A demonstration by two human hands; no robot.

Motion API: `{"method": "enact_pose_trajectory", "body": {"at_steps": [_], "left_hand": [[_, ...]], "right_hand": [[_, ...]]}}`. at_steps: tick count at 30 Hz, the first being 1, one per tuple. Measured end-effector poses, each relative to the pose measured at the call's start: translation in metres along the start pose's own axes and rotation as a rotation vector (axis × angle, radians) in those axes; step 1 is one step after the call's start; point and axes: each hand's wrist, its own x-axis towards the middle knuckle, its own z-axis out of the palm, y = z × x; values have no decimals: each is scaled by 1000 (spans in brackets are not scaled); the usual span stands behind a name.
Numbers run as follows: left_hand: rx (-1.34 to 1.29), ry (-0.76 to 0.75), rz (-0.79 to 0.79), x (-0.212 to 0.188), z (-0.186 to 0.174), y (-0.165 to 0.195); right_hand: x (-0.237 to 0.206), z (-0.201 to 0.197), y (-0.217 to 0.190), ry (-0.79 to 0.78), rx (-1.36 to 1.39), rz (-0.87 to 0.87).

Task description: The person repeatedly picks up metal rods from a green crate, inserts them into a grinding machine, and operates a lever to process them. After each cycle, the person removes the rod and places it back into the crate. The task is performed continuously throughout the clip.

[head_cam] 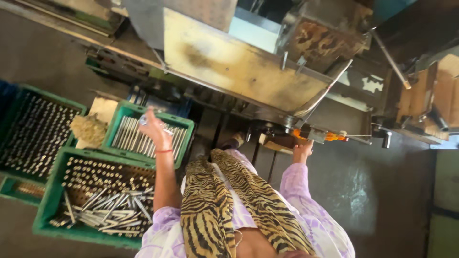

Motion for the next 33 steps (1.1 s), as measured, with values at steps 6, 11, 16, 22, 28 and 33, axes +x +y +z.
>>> {"method": "enact_pose_trajectory", "body": {"at_steps": [6,11,16,22,28,33], "left_hand": [[-56,34,1,5,26,-4],[-50,67,46,3,23,-3],[60,67,35,13,10,7],[174,-131,137,1,34,5],[198,-328,116,-41,46,-5],[178,-381,135,-52,35,-2]], "right_hand": [[21,6,-20,0,-24,163],[17,16,-16,3,-33,171],[26,-4,-11,8,-49,135],[-12,26,16,-322,-151,-76],[-173,112,97,-1196,-415,-23],[-254,133,120,-1651,-370,-315]]}}
